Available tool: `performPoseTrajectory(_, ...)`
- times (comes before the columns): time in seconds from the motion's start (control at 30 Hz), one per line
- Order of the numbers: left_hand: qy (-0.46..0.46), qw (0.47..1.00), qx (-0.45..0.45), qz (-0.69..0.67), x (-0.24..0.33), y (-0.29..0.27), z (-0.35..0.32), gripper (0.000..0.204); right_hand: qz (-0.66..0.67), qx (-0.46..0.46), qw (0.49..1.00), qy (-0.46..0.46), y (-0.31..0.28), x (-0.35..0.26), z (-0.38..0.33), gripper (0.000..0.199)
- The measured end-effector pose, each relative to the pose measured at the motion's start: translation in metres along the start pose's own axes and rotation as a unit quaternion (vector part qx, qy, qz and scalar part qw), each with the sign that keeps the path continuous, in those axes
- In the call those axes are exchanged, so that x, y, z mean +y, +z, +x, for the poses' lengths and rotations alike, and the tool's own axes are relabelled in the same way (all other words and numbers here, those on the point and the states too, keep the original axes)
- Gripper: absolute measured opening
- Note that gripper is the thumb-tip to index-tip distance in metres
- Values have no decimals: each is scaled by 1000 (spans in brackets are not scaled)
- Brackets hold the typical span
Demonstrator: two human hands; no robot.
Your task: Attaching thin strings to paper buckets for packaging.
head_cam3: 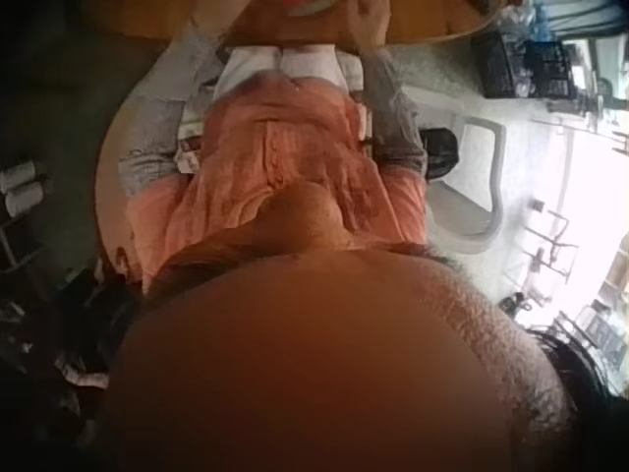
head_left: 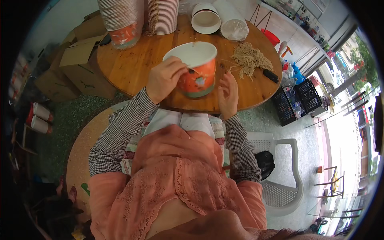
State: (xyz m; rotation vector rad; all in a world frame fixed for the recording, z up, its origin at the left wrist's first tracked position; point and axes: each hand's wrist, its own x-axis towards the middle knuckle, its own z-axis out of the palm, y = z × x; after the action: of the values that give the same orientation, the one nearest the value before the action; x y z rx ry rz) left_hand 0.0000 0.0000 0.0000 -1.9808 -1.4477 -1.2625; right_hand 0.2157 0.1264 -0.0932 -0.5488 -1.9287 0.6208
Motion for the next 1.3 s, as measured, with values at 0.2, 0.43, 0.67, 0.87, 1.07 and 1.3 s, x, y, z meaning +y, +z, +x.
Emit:
performPoseTrajectory(0.2,-106,975,161,-107,-56,23,49,12,294,-16,926,236,48,-6,63,24)
performPoseTrajectory(0.43,-111,962,211,-135,-127,50,103,21,404,155,879,200,107,19,165,18)
performPoseTrajectory(0.67,-104,981,146,-75,-194,69,69,35,346,155,919,111,102,41,330,19)
performPoseTrajectory(0.87,-211,973,-28,-90,-250,106,1,23,203,135,966,-88,119,13,494,23)
performPoseTrajectory(1.07,-209,951,-158,-161,-233,117,25,23,-230,90,943,-223,114,-4,661,24)
performPoseTrajectory(1.3,-239,935,-213,-153,-240,107,-6,26,-182,-112,942,-258,199,-83,634,18)
